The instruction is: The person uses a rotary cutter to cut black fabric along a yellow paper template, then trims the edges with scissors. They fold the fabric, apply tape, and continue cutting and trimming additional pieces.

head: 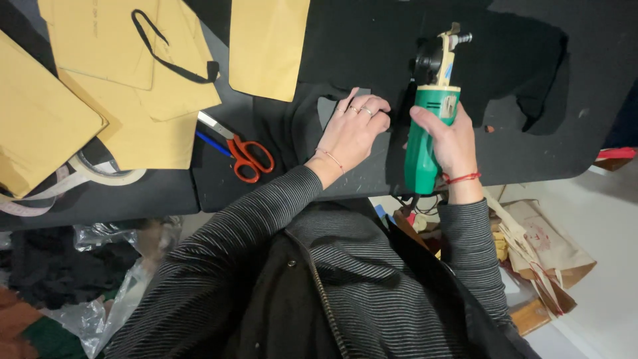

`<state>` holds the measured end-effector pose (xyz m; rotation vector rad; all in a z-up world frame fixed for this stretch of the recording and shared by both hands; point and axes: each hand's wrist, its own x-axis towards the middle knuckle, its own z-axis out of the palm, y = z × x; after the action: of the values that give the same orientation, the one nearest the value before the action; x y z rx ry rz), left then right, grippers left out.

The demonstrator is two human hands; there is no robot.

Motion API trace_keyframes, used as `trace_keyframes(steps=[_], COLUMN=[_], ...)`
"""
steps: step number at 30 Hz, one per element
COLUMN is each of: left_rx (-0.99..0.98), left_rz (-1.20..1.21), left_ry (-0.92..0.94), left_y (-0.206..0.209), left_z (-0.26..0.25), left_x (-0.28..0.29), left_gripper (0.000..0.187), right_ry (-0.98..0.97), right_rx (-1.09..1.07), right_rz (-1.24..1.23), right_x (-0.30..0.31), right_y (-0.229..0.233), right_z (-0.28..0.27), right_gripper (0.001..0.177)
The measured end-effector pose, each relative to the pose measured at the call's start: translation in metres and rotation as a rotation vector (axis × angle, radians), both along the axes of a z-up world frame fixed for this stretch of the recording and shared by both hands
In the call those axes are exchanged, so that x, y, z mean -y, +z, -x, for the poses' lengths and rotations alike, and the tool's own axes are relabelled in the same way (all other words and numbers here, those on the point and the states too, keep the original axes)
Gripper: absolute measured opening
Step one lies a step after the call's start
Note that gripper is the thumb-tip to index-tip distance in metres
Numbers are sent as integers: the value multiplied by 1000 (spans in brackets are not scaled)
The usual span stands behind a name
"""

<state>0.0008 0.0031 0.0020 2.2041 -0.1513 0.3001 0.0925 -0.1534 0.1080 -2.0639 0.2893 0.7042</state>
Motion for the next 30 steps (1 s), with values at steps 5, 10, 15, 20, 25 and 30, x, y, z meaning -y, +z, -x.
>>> trace_keyframes(steps=[5, 10, 15, 20, 25, 30], left_rx=[-2, 1, -10, -69, -34, 39], left_rz=[15, -5, -62, -240, 94, 46], left_ry=[-3, 4, 8, -13, 299, 561], left_y=[-2, -1, -3, 3, 49, 34], left_z=[0, 0, -1, -23, -63, -94], left_x=[2, 1, 4, -4, -58, -95], left_gripper=[7, 9, 10, 6, 9, 16], right_ry=[-3, 11, 28, 39, 137, 327], right_rx=[10, 17, 28, 34, 111, 92], right_rz=[-43, -59, -44, -60, -56, -30], right_x=[-7, -14, -23, -24, 15, 60], right_y=[-1, 0, 2, -5, -11, 33], right_z=[-17, -31, -50, -70, -41, 44], right_gripper=[38, 37, 36, 34, 35, 54])
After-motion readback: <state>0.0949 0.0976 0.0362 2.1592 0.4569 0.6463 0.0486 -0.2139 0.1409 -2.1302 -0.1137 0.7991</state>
